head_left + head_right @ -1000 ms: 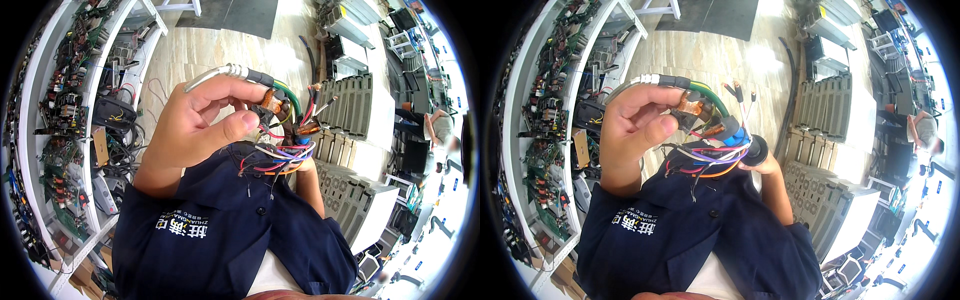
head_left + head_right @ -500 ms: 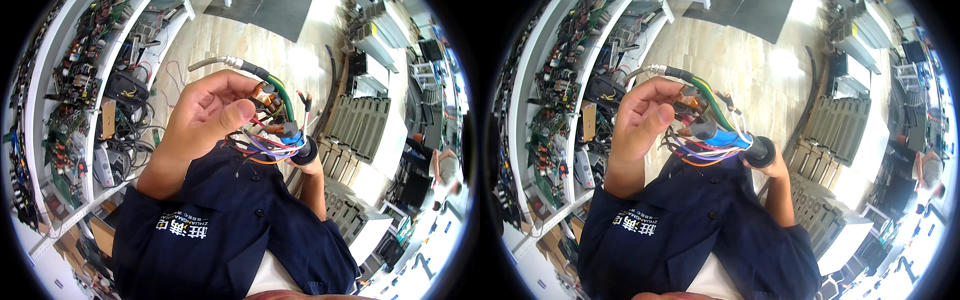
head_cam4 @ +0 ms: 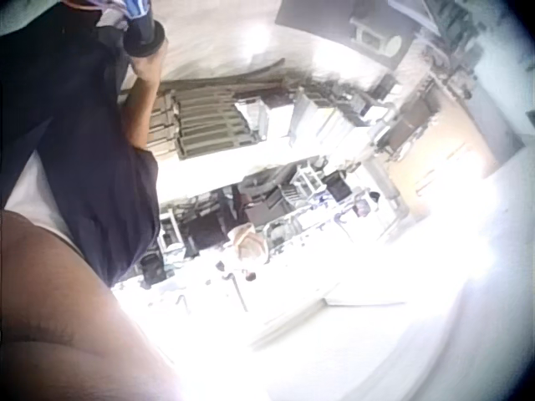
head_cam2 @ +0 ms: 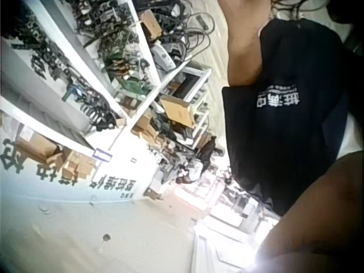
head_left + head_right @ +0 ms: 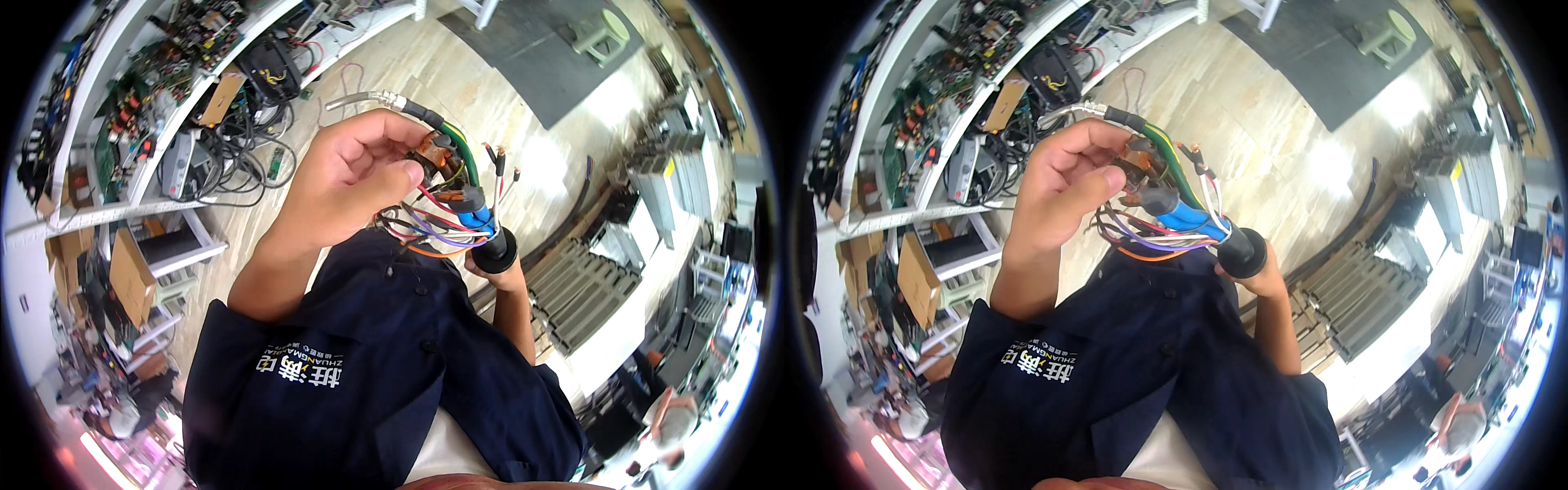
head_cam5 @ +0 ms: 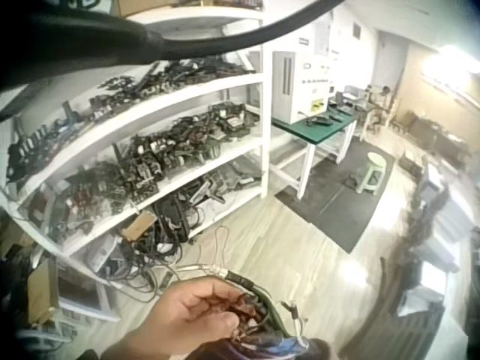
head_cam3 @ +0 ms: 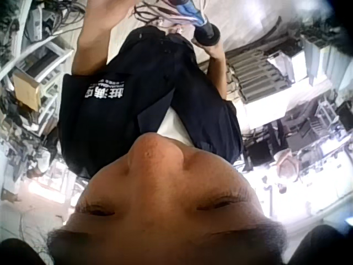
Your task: The person holds a thick black cable and spreads out the various multicolored internal wires by hand while moving through an electronics workshop.
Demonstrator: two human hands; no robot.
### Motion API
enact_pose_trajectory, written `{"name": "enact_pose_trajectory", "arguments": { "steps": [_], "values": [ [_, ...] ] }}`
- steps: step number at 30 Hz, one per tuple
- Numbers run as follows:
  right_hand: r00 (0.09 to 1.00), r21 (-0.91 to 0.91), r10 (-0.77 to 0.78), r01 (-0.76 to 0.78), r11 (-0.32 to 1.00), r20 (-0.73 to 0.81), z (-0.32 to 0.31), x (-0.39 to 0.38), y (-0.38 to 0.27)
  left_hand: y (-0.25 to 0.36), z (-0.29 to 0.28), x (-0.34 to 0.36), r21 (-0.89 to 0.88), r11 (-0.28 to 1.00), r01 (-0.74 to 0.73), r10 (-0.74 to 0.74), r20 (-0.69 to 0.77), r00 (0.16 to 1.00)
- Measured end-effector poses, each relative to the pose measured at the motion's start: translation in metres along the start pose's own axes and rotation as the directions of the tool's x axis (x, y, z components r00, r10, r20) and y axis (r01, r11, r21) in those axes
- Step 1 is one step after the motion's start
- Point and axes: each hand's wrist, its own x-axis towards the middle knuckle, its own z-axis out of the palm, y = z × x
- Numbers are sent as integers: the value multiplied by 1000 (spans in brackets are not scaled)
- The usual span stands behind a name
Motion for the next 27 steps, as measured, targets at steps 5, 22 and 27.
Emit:
{"name": "enact_pose_trajectory", "arguments": {
  "steps": [5, 22, 27],
  "values": [
    [943, 278, -50, -47, 959, 330, 1, 16, 1, -1, 6, -26, 80, 993, -87, 98, -146, 984],
    [419, 130, 181, -612, 780, 890, 76, 74, 0, 4, -9, -173, 214, 930, -300, 365, -645, 672],
    [300, 29, 249, -688, 725, 921, 137, 75, -1, 8, -49, -237, 243, 908, -342, 411, -682, 605]
  ]
}}
